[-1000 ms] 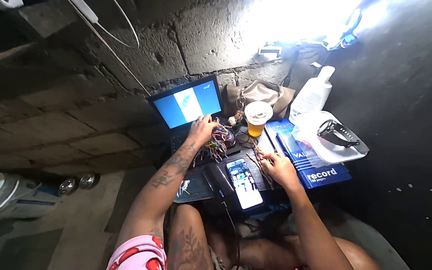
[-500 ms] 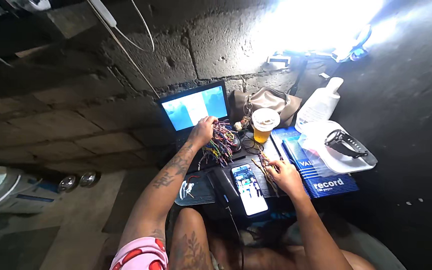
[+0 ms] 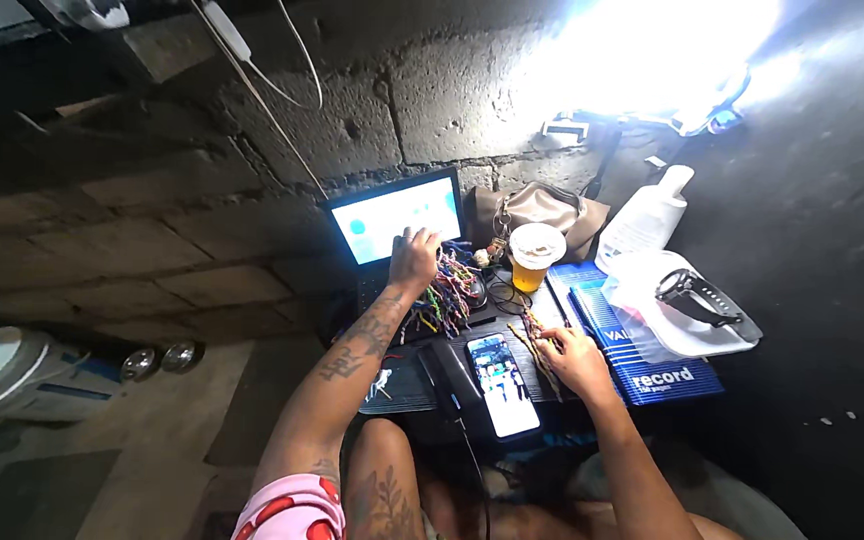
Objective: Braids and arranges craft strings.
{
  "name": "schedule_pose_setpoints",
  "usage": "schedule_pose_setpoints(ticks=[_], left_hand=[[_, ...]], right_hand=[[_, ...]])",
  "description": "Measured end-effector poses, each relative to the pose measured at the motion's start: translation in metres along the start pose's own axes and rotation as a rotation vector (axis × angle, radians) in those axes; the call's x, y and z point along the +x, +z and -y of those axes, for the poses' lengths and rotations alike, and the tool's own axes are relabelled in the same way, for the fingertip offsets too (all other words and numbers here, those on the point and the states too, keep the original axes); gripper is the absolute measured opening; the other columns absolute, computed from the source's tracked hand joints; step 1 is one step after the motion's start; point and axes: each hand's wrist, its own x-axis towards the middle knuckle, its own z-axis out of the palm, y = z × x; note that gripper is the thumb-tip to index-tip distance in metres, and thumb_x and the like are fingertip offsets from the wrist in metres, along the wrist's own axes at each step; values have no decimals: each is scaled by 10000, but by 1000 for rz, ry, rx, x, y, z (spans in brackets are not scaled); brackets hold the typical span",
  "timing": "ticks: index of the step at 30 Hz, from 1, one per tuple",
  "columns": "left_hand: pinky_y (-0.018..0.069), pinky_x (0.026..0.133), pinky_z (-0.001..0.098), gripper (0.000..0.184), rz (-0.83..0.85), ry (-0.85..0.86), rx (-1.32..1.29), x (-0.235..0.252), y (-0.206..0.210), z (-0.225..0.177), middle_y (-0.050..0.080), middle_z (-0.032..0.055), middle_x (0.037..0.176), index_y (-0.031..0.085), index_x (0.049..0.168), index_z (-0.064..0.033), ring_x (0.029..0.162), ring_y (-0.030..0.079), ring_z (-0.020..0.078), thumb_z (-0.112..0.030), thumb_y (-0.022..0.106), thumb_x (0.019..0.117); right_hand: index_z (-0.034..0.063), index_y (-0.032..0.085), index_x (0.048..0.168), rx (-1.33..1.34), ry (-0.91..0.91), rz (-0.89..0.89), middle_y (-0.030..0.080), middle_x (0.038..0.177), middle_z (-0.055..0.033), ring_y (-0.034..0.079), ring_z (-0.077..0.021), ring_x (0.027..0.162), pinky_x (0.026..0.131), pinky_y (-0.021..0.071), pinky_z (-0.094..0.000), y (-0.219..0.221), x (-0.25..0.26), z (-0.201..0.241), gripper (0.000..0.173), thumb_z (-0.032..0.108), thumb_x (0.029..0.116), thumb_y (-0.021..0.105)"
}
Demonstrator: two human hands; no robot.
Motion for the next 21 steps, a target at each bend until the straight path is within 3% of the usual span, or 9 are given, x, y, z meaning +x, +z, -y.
schedule_pose_setpoints(ticks=[2, 4, 9, 11, 13, 14, 16, 18, 21], left_hand=[[498, 814, 544, 295, -214, 18, -1, -5, 2, -9, 729, 148, 1073, 756, 1164, -88, 1010, 658, 395, -4, 562, 958], [460, 821, 510, 302, -375, 31, -26, -9, 2, -19, 736, 96, 1008, 779, 1118, -135, 969, 648, 345, 1, 578, 938], [388, 975, 529, 311, -443, 136, -171, -38, 5, -51, 752, -2, 1115, 791, 1090, -225, 1088, 632, 280, -33, 617, 920], [378, 980, 523, 304, -441, 189, -252, -57, 1, -72, 752, -4, 1106, 794, 1071, -235, 1098, 625, 273, -38, 655, 884], [363, 982, 463, 304, -448, 165, -346, -78, -3, -97, 748, -26, 1059, 785, 1073, -256, 1074, 611, 231, -53, 635, 904], [371, 980, 450, 312, -435, 122, -413, -89, -7, -109, 751, -18, 1030, 785, 1087, -241, 1057, 618, 219, -47, 611, 915], [437, 983, 450, 287, -362, 13, -587, -111, -16, -129, 749, 56, 987, 777, 1141, -131, 1002, 665, 226, -40, 592, 942], [510, 933, 403, 320, -219, -74, -796, -130, -27, -140, 740, 130, 1015, 704, 1258, -6, 939, 687, 228, -23, 569, 968], [553, 840, 410, 425, -83, -62, -869, -143, -35, -143, 724, 182, 986, 586, 1381, 72, 859, 700, 264, -21, 562, 967]], right_hand=[[110, 683, 1293, -5, -19, -24, 596, 1379, -200, 539, -418, 1294, 1046, 433, -592, 0, -2, 2, 365, 348, 1030, 596], [90, 692, 1274, -4, -76, -97, 587, 1380, -217, 530, -448, 1286, 1033, 430, -611, 3, -5, 4, 355, 322, 1015, 621], [53, 725, 1225, 146, -378, -384, 632, 1308, -241, 580, -459, 1223, 1013, 458, -615, 10, -13, 8, 340, 276, 982, 643], [10, 652, 1325, 330, -462, -364, 627, 1337, -215, 615, -346, 1218, 1012, 506, -496, 7, -24, 21, 467, 323, 980, 618], [-37, 528, 1430, 588, -502, -233, 586, 1407, -187, 652, -166, 1155, 950, 555, -304, 4, -40, 37, 635, 364, 953, 647], [-63, 504, 1429, 706, -531, -184, 566, 1433, -178, 664, -99, 1103, 898, 567, -242, 5, -48, 43, 666, 348, 935, 678], [-119, 587, 1295, 790, -641, -211, 585, 1371, -179, 655, -14, 1015, 839, 558, -173, 9, -61, 51, 566, 300, 932, 697], [-74, 683, 1160, 746, -716, -274, 612, 1259, -102, 612, 41, 1025, 867, 535, -133, 10, -68, 54, 450, 332, 968, 673], [-8, 711, 1160, 765, -729, -300, 653, 1241, -26, 615, 38, 1064, 908, 534, -149, 10, -72, 56, 353, 290, 977, 663]])
